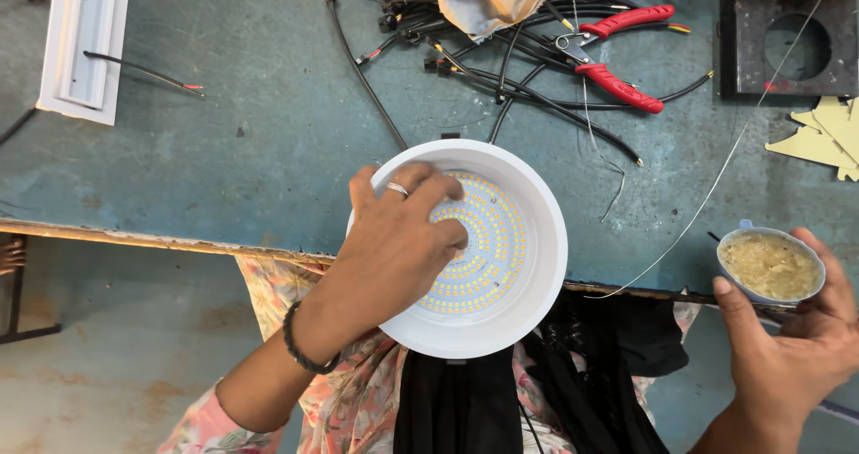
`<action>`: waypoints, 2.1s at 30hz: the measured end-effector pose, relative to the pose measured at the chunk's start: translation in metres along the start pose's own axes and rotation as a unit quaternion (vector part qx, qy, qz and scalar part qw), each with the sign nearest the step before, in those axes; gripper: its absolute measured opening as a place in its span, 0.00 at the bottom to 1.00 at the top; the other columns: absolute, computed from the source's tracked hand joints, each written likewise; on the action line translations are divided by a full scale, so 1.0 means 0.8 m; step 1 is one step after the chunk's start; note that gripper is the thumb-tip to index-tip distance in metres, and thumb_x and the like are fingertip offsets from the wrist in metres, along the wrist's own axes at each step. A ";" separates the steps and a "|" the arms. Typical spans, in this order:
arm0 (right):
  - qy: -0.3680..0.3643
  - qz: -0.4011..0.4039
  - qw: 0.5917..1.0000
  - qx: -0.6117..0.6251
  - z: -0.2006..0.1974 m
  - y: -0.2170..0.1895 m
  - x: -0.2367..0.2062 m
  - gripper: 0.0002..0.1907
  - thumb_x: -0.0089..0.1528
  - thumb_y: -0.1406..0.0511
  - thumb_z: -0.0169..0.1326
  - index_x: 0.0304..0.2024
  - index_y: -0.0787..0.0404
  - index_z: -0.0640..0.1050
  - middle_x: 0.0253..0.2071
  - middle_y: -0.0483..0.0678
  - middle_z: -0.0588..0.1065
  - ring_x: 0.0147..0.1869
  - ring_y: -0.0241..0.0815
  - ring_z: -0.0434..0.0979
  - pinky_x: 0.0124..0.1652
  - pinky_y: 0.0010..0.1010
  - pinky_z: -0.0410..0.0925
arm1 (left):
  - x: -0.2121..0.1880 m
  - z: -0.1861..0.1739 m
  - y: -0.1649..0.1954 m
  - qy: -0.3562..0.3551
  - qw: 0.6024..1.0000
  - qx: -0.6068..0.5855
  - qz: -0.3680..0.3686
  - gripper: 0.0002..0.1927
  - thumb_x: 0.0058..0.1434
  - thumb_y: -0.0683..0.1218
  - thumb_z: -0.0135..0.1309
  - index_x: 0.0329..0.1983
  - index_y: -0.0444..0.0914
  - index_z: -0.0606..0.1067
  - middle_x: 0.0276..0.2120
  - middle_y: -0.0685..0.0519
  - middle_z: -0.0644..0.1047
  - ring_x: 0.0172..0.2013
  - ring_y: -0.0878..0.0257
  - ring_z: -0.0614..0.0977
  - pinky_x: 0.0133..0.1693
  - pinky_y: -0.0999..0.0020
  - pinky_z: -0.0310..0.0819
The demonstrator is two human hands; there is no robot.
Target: The person solders wires onto the LED board of a round ceiling light panel, dipping the wire ends into flux and applying a soldering iron to the board's contact points. They use pliers to trim or position wires, then set the finished panel aside and continue working on the next panel.
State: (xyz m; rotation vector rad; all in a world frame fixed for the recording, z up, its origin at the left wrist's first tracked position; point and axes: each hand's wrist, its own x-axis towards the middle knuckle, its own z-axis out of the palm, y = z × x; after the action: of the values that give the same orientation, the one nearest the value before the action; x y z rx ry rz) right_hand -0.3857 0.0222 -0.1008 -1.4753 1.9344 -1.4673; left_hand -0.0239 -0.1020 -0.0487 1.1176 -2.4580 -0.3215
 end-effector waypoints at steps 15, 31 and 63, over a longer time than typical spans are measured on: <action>0.006 0.002 1.000 0.001 -0.001 0.000 -0.002 0.34 0.62 0.79 0.64 0.69 0.75 0.68 0.56 0.54 0.75 0.60 0.40 0.79 0.62 0.27 0.73 | 0.009 -0.013 -0.031 -0.086 0.982 0.061 0.157 0.10 0.59 0.44 0.51 0.37 0.51 0.82 0.48 0.57 0.77 0.58 0.50 0.76 0.56 0.29 0.54; -0.008 -0.109 0.986 -0.128 -0.009 0.059 0.006 0.38 0.63 0.81 0.68 0.67 0.76 0.59 0.61 0.62 0.71 0.64 0.49 0.76 0.64 0.32 0.71 | 0.034 -0.020 -0.015 -0.163 0.975 0.099 0.116 0.08 0.56 0.45 0.53 0.33 0.48 0.83 0.42 0.52 0.75 0.55 0.47 0.75 0.52 0.16 0.53; -0.073 -0.248 0.966 -0.016 0.086 -0.039 -0.039 0.44 0.60 0.56 0.68 0.72 0.60 0.62 0.68 0.55 0.66 0.72 0.49 0.66 0.70 0.40 0.62 | 0.057 -0.015 -0.010 -0.240 0.956 0.120 0.120 0.05 0.52 0.38 0.55 0.26 0.35 0.81 0.45 0.45 0.75 0.57 0.40 0.74 0.52 0.09 0.46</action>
State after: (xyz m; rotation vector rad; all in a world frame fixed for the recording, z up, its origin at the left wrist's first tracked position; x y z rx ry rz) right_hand -0.3057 0.0131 -0.1142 -2.1277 1.5764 -1.4600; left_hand -0.0400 -0.1427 -0.0287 0.8925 -3.0992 -0.2446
